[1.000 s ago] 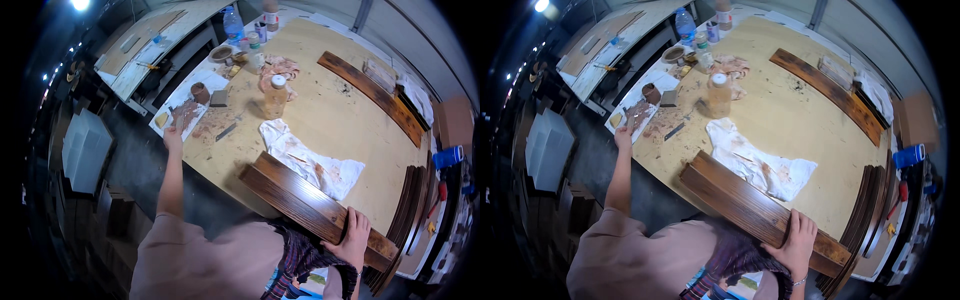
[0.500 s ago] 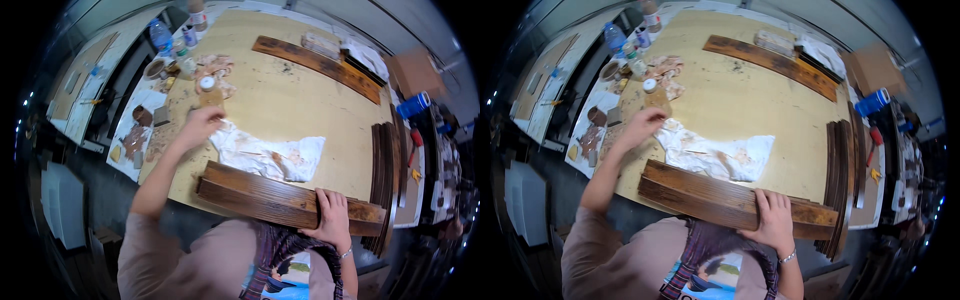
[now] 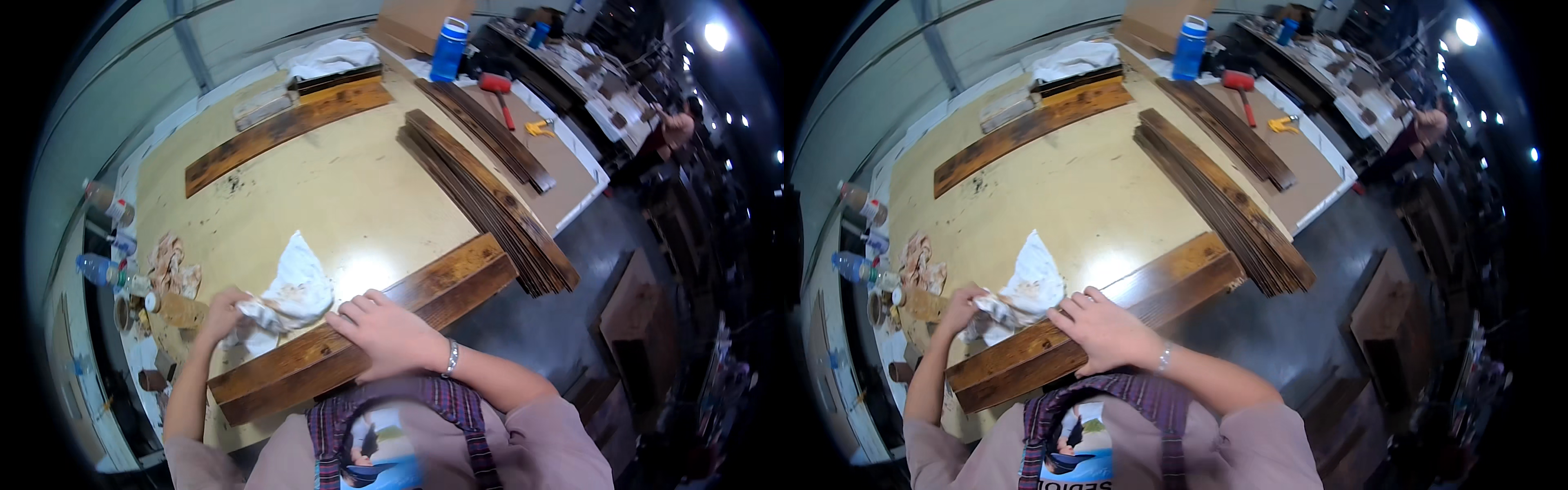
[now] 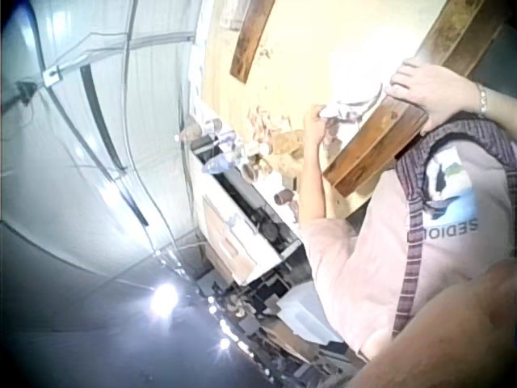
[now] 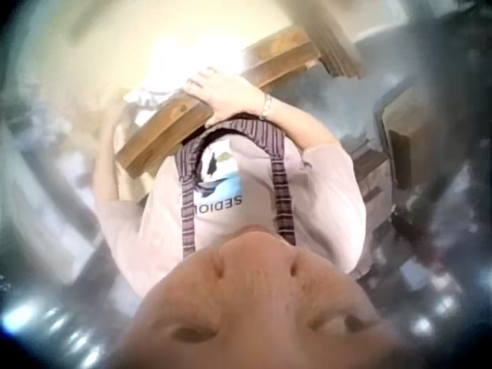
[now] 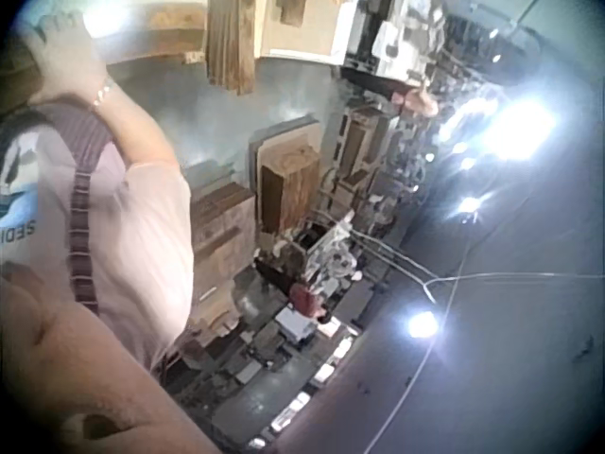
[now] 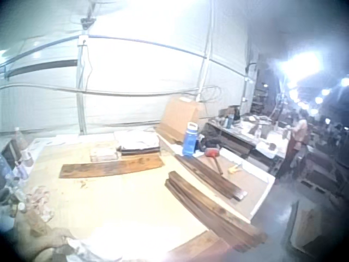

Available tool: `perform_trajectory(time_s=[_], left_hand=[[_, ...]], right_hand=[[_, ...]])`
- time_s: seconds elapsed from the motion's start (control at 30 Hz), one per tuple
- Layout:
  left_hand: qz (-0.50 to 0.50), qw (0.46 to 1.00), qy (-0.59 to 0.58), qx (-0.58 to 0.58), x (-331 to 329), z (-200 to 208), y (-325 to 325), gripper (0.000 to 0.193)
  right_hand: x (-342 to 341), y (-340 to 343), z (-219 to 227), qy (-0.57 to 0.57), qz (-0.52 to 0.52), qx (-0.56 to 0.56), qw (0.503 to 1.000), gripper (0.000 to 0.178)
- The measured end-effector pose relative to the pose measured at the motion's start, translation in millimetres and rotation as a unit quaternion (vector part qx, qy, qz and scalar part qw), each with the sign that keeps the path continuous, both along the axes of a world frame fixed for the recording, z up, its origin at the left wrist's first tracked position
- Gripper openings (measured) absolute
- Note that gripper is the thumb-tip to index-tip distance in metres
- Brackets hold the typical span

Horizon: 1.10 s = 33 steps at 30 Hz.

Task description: The person sands and wipes several long wooden planks on a workbench. They use a sanding block to smooth the wood and a white cloth to wipe away dust and apply a finish. The person handles the planks one at a time, turning them over to work on different sides.

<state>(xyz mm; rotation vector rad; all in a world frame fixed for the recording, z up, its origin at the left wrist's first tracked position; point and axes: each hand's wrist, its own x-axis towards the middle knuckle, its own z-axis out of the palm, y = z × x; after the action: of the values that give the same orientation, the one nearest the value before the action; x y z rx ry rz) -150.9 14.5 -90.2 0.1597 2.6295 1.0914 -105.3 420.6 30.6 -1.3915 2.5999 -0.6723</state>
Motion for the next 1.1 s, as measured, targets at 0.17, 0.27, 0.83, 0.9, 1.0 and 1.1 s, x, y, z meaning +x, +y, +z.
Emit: perform_trajectory(time_s=[0.17, 0.27, 0.83, 0.9, 1.0, 1.1], left_hand=[[-0.045, 0.964, 0.067, 0.255, -34.3, 133.6, 122.6, 0.024], [-0.191, 0.931, 0.093, 0.296, -53.1, 160.2, 213.1, 0.027], [-0.432, 0.871, 0.228, -0.054, -57.6, 105.8, 500.7, 0.027], [-0.373, 0.896, 0.237, -0.037, -52.8, 105.7, 502.3, 0.031], [-0.367, 0.891, 0.241, 0.118, -49.3, 114.6, 504.6, 0.040], [-0.490, 0.797, 0.352, 0.039, -48.5, 100.3, 498.1, 0.043]], right_hand=[[3.9, 8.6, -2.2, 0.009, -0.011, 0.002, 1.000, 0.092], [3.9, 14.7, -4.7, 0.014, -0.012, -0.010, 1.000, 0.092], [12.7, 20.9, -26.3, -0.110, -0.052, -0.214, 0.969, 0.032], [19.3, 21.2, -20.8, -0.142, -0.058, -0.236, 0.959, 0.032], [18.1, 20.3, -31.7, -0.114, -0.045, -0.239, 0.963, 0.031], [16.7, 21.3, -33.5, -0.165, -0.039, -0.252, 0.953, 0.032]])
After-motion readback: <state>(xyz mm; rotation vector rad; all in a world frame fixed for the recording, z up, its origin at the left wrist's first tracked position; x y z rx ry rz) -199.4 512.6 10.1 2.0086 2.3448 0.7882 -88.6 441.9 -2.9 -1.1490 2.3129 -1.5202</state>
